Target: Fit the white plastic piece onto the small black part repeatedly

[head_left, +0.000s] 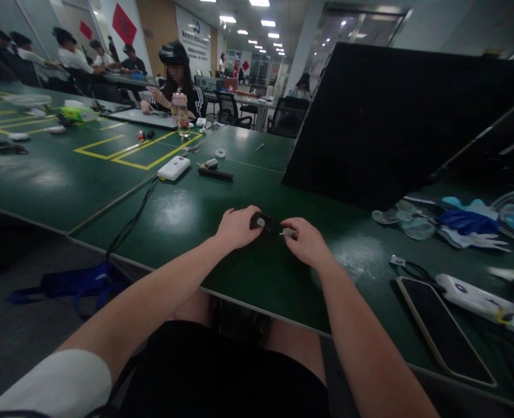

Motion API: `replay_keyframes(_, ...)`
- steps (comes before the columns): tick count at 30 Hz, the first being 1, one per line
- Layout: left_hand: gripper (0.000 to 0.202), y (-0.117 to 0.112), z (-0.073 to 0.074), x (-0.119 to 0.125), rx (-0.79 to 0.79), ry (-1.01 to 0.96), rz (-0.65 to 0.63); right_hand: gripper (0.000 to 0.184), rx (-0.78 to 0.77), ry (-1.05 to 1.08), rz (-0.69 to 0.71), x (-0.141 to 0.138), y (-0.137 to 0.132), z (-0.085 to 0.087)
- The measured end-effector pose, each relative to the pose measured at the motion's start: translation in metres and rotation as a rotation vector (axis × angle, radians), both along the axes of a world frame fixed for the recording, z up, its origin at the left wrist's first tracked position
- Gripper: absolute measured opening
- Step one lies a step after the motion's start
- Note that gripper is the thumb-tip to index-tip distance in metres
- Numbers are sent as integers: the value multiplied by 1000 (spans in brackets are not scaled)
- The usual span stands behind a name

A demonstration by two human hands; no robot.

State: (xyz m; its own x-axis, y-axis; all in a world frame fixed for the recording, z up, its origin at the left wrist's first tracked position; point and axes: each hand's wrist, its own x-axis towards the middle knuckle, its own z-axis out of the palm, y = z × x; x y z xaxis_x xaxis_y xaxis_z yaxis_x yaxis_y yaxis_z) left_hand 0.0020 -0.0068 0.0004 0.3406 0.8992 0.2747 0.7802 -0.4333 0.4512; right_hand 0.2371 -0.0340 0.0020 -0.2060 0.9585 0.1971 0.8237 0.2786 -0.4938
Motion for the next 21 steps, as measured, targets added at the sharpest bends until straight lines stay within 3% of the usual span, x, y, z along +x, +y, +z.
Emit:
replay_keyframes(5,40,1,-1,-1,-8,-18,-24,51,-58,-80,-58,12,4,0)
replay_keyframes(12,40,2,0,-1,-15,-29,-36,33,13,-178,-145,22,13,-9)
replay_keyframes(16,40,2,-1,0,-12,-19,-31,35,17,-44,-143,11,8,-6)
replay_keyframes(21,39,2,-2,1,1,-26,-87,38,35,101,-40,-7,0,1)
